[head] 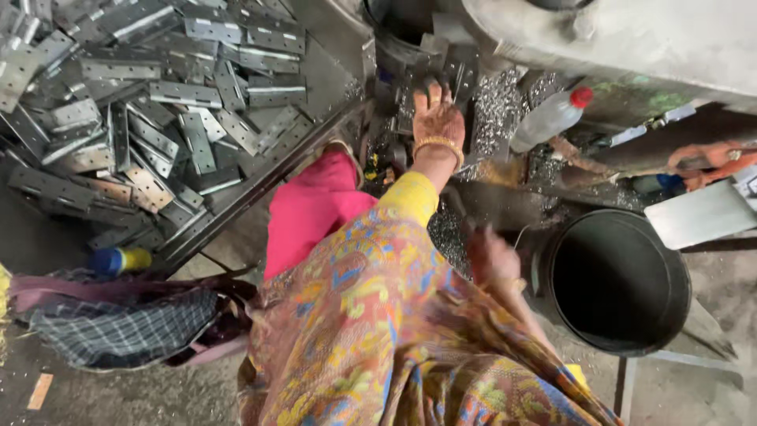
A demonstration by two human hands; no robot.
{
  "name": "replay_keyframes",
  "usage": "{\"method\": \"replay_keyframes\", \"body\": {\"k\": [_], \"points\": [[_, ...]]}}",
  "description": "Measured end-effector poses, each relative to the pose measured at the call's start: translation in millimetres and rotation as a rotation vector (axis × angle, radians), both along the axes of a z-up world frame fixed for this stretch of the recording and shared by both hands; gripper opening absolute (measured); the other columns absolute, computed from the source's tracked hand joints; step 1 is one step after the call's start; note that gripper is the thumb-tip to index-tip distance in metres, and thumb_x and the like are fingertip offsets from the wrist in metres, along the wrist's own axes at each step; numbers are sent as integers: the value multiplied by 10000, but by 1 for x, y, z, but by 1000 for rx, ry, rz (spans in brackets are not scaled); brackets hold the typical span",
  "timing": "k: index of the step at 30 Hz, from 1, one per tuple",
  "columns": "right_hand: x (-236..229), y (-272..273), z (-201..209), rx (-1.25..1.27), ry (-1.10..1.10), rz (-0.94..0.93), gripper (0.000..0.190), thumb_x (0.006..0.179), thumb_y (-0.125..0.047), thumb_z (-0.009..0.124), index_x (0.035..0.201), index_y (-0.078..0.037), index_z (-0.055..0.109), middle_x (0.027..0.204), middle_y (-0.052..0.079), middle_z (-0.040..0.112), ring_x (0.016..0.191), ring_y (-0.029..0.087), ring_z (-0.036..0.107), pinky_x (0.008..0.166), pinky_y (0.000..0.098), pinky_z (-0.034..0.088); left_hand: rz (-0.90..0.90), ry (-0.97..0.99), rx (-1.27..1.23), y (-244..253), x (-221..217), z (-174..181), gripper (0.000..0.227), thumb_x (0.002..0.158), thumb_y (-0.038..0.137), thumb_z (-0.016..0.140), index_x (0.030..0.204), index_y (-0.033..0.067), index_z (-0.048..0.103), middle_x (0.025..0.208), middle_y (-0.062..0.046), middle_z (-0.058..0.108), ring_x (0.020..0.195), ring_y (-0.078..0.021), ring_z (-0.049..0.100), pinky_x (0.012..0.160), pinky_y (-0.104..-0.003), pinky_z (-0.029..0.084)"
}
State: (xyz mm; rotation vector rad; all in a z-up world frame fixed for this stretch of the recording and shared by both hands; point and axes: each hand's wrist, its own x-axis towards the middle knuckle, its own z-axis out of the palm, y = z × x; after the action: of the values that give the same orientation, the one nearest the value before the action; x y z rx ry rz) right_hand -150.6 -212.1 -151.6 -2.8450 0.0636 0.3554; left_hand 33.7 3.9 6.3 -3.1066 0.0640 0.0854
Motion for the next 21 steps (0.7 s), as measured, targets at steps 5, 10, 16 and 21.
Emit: {"method": "replay_keyframes", "body": {"k": [5, 10, 16, 21], "points": [[-20, 15, -5, 50, 43, -44, 440, 950, -351, 581, 1292, -88, 501, 957, 240, 721, 855, 503, 687, 703, 604, 540, 34, -238, -41, 3, -30, -24, 521, 984, 172, 445, 1481, 61, 555, 1615, -125, 340, 1479, -311, 323, 1176, -553, 264], [5, 11, 21, -36, 84, 0, 438, 948, -362, 596, 1278, -89, 503, 997, 242, 717, 919, 493, 681, 736, 593, 538, -6, -77, -19, 6, -22, -24, 500, 987, 181, 399, 1455, 55, 525, 1651, -78, 278, 1498, -289, 288, 1192, -539, 227], [-15, 16, -22, 85, 98, -14, 421, 953, -370, 590, 1256, -93, 497, 1000, 249, 715, 920, 499, 678, 746, 602, 533, 48, -151, -20, 7, -24, -30, 511, 988, 192, 430, 1468, 48, 534, 1657, -65, 298, 1467, -285, 318, 1181, -538, 229], [2, -2, 16, -43, 96, -11, 407, 957, -376, 584, 1238, -96, 492, 1002, 255, 714, 921, 504, 676, 755, 610, 528, 46, -11, 61, -3, -5, -13, 442, 1005, 179, 460, 1423, 106, 585, 1685, -56, 271, 1503, -288, 274, 1181, -529, 223]]}}
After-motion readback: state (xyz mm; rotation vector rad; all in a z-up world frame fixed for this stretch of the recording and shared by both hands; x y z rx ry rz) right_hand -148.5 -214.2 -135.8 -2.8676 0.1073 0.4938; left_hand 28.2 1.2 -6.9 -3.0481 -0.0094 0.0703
